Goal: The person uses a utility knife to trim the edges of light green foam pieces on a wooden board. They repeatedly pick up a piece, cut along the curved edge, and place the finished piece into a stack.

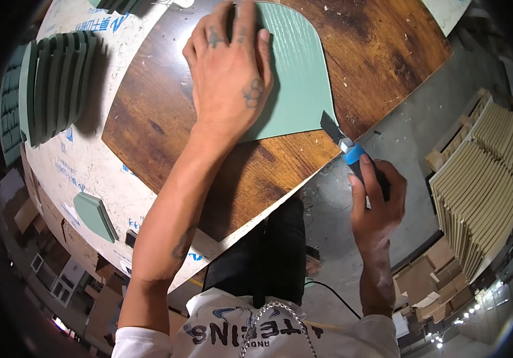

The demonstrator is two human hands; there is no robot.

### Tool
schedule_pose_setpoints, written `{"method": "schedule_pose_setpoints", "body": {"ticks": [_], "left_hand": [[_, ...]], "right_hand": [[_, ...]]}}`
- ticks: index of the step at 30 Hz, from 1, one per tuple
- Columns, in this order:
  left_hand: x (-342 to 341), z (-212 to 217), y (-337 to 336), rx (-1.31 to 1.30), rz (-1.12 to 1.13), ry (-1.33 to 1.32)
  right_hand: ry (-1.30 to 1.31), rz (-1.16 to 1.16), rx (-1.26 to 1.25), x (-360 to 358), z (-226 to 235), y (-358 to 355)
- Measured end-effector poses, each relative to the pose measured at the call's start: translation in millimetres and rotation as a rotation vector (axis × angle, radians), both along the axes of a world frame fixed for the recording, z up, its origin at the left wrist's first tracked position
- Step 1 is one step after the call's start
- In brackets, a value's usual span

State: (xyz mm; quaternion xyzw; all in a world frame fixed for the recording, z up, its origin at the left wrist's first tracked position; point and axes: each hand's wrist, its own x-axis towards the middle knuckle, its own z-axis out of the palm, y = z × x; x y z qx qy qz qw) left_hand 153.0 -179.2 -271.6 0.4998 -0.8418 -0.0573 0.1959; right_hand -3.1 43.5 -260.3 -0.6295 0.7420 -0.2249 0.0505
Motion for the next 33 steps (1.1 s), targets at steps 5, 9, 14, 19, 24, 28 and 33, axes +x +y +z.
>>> {"method": "schedule_pose_setpoints", "body": {"ticks": [5,9,14,19,24,28,33], "left_hand": [[7.1,-12.5,-2.4,-0.032,0.029,0.063],[8.8,-10.7,-4.7,-0.063,-0.040,0.013],[4.3,1.1,-1.9,0.059,-0.025,0.006],[10.9,5.4,-5.7,0.014,-0.411,-0.067],[25.3,-22.1,-4.7,-0.168,-0.737,0.021],[24.9,0.2,46.6,0.119,-0.357,-0.046],[-0.9,-8.9,113.1,0.246,-0.068,-0.020]], "right_hand": [[0.014,0.056,0.003,-6.6,6.4,-3.4],[-0.016,0.062,0.016,-21.5,2.5,3.8],[-0.393,-0.121,0.150,-16.9,4.6,-4.3],[-0.577,-0.265,0.219,19.0,15.9,12.9],[-0.610,-0.371,0.184,17.7,10.1,34.4],[-0.620,-0.493,0.092,0.6,3.6,51.3],[-0.590,-0.409,0.021,5.4,3.0,37.1]]}}
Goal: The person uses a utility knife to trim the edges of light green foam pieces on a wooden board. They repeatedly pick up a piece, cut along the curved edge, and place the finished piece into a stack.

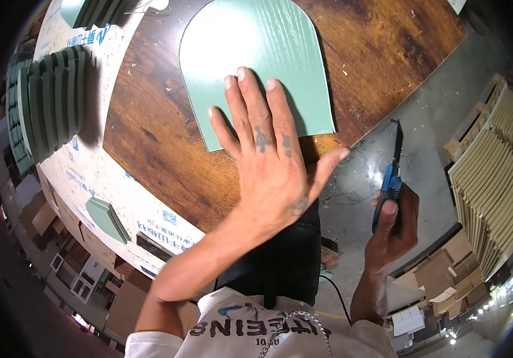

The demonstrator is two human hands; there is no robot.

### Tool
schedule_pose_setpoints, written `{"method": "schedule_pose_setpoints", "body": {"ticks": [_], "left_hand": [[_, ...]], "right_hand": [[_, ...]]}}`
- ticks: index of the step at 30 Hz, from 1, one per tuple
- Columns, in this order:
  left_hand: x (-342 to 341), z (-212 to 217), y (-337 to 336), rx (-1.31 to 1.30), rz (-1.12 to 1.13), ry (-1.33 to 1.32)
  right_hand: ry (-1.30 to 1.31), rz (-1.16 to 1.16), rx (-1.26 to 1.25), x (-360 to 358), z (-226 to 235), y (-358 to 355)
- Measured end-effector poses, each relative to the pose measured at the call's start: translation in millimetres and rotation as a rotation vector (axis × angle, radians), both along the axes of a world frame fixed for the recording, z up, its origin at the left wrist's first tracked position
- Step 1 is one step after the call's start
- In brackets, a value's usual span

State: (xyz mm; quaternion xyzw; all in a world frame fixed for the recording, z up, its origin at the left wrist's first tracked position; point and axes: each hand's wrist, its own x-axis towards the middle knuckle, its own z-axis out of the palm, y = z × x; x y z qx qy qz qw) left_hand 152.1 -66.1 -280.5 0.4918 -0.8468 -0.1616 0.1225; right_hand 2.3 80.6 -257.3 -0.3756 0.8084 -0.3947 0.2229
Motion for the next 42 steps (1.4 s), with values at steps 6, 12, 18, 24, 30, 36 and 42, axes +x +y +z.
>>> {"method": "schedule_pose_setpoints", "body": {"ticks": [6,12,18,24,30,36,42], "left_hand": [[-15.1,-12.0,4.7,-0.071,0.098,0.045],[-13.8,-9.5,3.5,-0.058,0.089,0.032],[-14.9,-13.5,3.6,-0.092,0.096,0.045],[-13.1,-14.6,4.2,-0.089,0.093,0.037],[-13.0,-14.9,4.3,-0.092,0.097,0.022],[-13.2,-14.0,3.4,-0.101,0.095,-0.003],[-12.8,-13.4,3.9,-0.101,0.092,-0.038]], "right_hand": [[0.146,0.180,-0.082,-9.9,0.3,-6.8],[0.320,0.485,-0.043,-44.5,6.9,-27.1],[0.418,0.713,-0.027,-72.3,5.9,-53.8],[0.441,0.809,-0.022,-85.4,10.3,-71.5],[0.455,0.861,-0.067,-88.9,12.0,-80.6],[0.479,0.915,-0.113,-93.1,10.3,-85.6],[0.477,0.902,-0.147,-92.5,5.0,-85.1]]}}
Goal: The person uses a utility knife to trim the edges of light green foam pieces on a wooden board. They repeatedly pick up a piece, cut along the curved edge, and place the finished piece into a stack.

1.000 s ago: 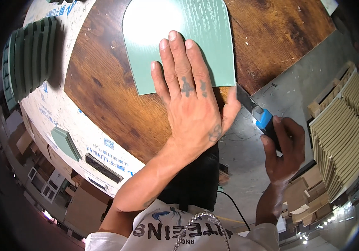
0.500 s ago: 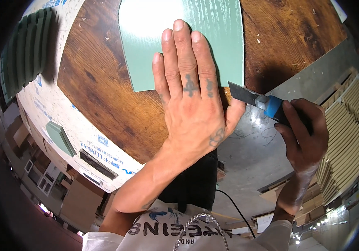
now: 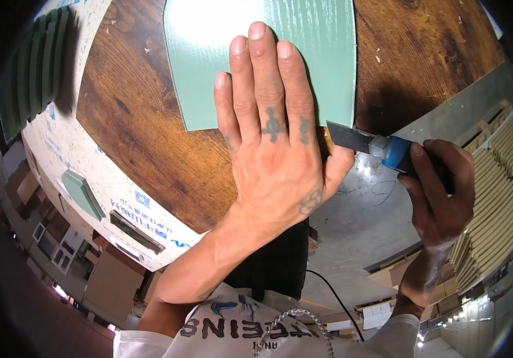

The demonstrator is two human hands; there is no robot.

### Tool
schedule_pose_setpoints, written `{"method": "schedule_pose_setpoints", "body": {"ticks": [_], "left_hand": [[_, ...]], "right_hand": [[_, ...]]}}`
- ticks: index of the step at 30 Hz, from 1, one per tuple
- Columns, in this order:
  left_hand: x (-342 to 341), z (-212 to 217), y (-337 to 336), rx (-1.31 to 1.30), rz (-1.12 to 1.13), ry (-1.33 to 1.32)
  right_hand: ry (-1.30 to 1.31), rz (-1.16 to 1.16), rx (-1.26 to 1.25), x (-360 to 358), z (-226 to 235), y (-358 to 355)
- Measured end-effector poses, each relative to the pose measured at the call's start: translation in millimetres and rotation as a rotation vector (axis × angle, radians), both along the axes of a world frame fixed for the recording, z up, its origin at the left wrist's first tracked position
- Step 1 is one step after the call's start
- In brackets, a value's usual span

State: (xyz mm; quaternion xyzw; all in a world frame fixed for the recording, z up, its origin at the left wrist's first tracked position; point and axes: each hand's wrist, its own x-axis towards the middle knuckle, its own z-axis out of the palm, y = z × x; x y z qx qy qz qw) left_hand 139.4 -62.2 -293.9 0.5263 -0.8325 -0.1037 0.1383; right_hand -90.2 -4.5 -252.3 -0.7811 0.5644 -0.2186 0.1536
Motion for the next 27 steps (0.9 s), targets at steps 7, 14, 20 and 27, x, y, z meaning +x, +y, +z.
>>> {"method": "schedule_pose_setpoints", "body": {"ticks": [7,14,20,27], "left_hand": [[0.6,3.4,-1.0,0.008,-0.006,-0.008],[15.0,3.9,-5.5,-0.013,-0.093,0.052],[31.2,13.6,-7.0,0.044,-0.153,0.029],[44.0,20.9,-9.6,0.115,-0.165,0.053]], "right_hand": [[0.014,-0.060,-0.016,4.5,-0.6,0.9],[0.019,-0.115,0.004,12.5,1.9,2.9],[-0.005,-0.108,0.020,13.9,0.1,5.0],[-0.009,-0.130,-0.003,17.2,-3.9,1.5]]}}
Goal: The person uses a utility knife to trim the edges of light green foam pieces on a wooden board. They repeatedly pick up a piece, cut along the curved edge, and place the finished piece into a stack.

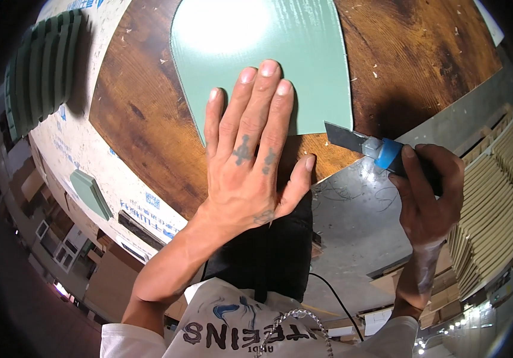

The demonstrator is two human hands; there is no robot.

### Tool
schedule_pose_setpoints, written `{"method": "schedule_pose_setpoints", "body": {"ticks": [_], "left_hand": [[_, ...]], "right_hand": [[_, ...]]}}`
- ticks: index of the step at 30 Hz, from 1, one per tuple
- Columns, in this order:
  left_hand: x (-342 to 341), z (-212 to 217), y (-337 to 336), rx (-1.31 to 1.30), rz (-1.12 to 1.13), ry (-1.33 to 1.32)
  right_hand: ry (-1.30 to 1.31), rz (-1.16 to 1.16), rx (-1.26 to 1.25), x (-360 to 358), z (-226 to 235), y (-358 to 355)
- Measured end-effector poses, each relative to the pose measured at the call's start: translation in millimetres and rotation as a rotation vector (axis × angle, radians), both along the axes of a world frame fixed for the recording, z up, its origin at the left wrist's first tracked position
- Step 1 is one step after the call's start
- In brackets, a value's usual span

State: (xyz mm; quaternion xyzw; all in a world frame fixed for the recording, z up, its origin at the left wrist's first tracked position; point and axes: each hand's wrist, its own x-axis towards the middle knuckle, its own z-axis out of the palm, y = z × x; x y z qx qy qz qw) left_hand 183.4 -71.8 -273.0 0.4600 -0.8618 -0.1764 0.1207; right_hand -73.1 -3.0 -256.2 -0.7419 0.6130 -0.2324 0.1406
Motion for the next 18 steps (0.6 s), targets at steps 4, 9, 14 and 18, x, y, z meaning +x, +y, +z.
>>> {"method": "schedule_pose_setpoints", "body": {"ticks": [4,9,14,18], "left_hand": [[3.6,-0.1,-1.6,0.011,-0.016,0.020],[6.0,2.6,-1.9,0.025,-0.042,0.028],[11.8,5.4,-7.5,0.050,-0.076,0.050],[23.0,11.1,-53.2,0.015,-0.005,0.168]], "right_hand": [[0.010,0.014,0.002,-0.8,2.0,-3.8],[0.002,0.034,0.029,5.2,4.9,-12.8],[-0.037,0.001,0.040,8.2,0.3,-16.0],[0.034,0.059,0.002,6.4,0.9,-21.6]]}}
